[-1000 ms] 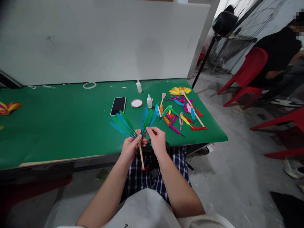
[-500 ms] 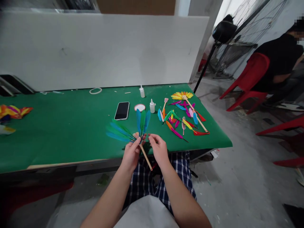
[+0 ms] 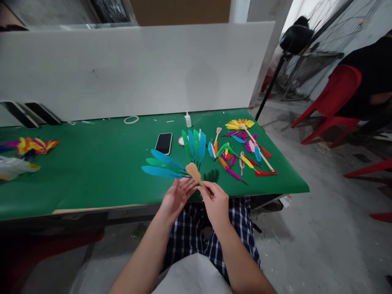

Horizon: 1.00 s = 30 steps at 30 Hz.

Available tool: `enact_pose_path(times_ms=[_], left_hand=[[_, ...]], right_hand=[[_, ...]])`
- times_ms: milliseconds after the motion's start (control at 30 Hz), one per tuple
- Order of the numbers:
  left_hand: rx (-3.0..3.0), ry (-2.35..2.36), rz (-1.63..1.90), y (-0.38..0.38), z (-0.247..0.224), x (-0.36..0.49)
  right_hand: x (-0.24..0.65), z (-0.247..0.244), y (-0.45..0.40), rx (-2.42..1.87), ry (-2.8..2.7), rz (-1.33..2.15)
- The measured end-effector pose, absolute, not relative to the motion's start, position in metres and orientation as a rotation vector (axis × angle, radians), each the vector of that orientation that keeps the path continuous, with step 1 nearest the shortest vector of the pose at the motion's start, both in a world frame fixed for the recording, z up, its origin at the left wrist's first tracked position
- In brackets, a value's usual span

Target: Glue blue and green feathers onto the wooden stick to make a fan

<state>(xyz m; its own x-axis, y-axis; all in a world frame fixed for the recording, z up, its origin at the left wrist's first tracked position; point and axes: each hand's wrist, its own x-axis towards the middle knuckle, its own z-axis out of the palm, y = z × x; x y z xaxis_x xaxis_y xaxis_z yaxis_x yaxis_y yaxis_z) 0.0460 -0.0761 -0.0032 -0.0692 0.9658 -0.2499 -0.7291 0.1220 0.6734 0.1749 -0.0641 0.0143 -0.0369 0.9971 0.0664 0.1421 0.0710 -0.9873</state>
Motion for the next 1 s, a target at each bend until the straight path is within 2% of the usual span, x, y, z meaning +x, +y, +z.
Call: enact_pose_path(times_ms=[133,433,800,1000], left_hand=[[0.340,0.870,1.594,-0.076,-0.004,0.039],[0.380,1.107,1.713,-0.079,-0.008,0.033],[0.436,0.972,1.718,-0.074,0.010,0.047],[0.454,0.952,1.698,-0.077,0.009,0.056]], right_hand=[[0.180,0.014,-0.064,-1.295,-1.451,0.955],[0.180,0.008,-0.062,-1.344,-1.441,0.963],[0.181,0.002,-0.061,-1.255,-1.305,1.205],[0.174,0.000,-0.062,-1.154,-1.010,1.439]])
